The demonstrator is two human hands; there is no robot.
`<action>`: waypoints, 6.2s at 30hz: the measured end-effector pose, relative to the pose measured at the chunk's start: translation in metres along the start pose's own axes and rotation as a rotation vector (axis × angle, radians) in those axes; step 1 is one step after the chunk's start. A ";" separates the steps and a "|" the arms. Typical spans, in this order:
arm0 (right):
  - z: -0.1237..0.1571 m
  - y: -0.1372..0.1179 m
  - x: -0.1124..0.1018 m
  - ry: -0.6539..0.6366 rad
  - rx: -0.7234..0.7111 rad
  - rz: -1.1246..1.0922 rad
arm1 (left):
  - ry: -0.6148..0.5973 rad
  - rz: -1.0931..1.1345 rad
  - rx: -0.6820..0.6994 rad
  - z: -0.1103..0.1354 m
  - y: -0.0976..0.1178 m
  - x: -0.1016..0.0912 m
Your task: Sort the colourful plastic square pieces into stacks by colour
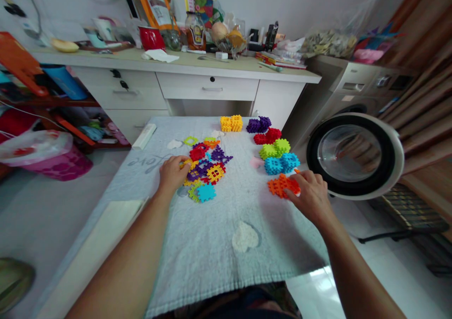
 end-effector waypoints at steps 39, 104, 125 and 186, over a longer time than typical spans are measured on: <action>-0.108 -0.148 0.084 0.024 -0.101 -0.750 | -0.012 0.114 -0.074 0.000 0.010 -0.008; -0.196 -0.202 0.072 -0.181 -0.710 -0.767 | 0.259 0.444 -0.081 -0.008 -0.001 -0.002; -0.197 -0.196 0.079 -0.093 -0.397 -0.888 | 0.201 0.440 -0.108 -0.007 0.000 -0.003; -0.359 -0.068 0.109 0.020 0.124 -0.389 | 0.136 0.363 -0.104 -0.009 -0.002 0.002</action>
Point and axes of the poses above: each hand's wrist, its own z-axis away from the middle knuckle, its own x-axis out of the palm, y = z × x, the point moved 1 cm from there along -z, towards the middle knuckle, and after that the axes turned 7 degrees about -x, right-handed, at the moved point
